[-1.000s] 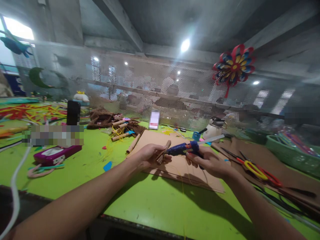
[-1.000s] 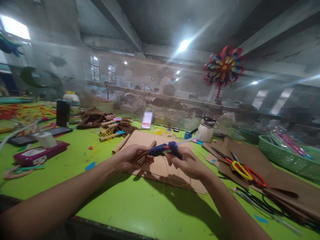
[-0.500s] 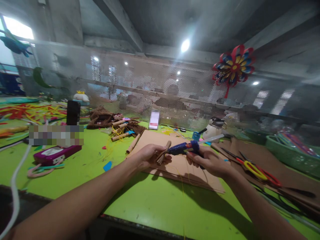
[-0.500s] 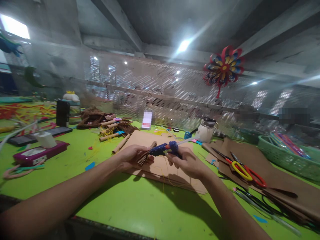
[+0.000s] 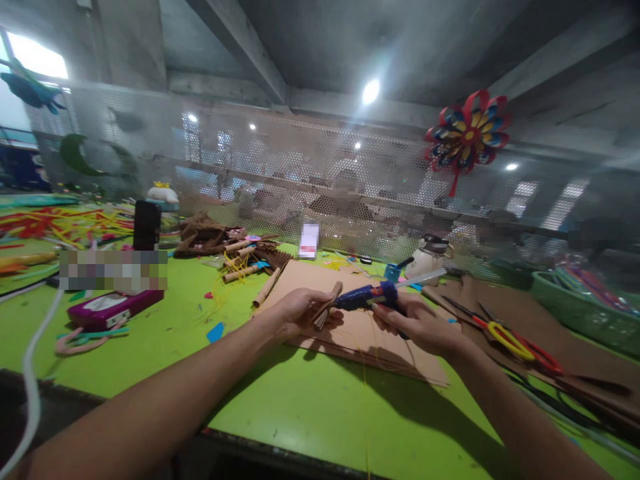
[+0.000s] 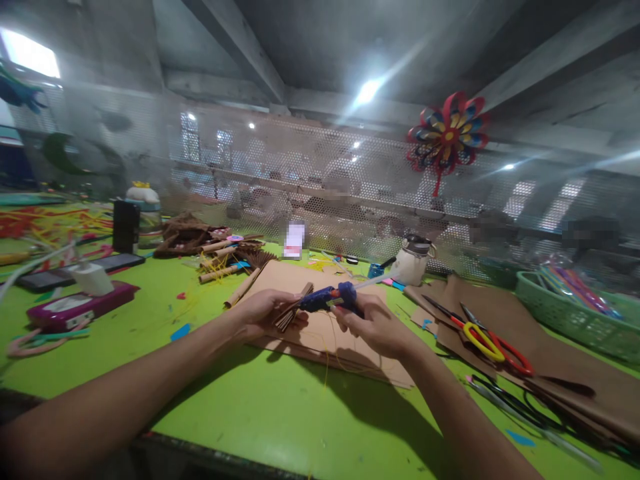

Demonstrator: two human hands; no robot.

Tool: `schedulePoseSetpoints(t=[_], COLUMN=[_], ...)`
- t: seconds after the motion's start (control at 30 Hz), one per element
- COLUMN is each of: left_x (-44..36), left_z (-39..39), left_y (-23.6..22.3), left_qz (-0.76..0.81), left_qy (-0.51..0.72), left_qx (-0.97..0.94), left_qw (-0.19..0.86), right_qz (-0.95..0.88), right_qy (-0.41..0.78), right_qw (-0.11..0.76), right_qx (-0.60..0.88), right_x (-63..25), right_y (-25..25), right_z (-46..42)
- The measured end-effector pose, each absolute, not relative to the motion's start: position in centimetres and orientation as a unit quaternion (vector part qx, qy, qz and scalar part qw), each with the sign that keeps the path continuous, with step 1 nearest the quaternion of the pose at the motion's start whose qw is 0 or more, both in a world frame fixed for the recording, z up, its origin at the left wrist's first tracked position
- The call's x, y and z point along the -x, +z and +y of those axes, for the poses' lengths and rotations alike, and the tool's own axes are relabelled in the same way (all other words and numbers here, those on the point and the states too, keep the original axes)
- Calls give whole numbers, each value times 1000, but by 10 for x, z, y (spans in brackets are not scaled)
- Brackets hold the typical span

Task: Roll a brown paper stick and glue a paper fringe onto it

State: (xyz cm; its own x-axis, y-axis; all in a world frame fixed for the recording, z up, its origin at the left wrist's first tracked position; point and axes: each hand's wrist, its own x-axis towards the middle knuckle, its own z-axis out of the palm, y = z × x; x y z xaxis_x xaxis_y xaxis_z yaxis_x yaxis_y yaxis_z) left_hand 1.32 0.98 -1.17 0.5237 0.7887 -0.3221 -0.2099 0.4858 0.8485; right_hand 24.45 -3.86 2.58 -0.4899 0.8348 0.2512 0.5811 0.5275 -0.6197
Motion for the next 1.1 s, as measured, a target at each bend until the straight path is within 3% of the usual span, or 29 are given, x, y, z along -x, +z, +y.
schedulePoseSetpoints(t=[1.1], left_x=[-12], left_z=[14], left_y=[-14], left_qz=[375], left_qy=[311], left_qx=[-407], left_qw=[773], right_qz=[-834], right_qy=[271], right_qw=[254], right_qx=[409], right_x=[-240], right_y=[30], right_z=[-42])
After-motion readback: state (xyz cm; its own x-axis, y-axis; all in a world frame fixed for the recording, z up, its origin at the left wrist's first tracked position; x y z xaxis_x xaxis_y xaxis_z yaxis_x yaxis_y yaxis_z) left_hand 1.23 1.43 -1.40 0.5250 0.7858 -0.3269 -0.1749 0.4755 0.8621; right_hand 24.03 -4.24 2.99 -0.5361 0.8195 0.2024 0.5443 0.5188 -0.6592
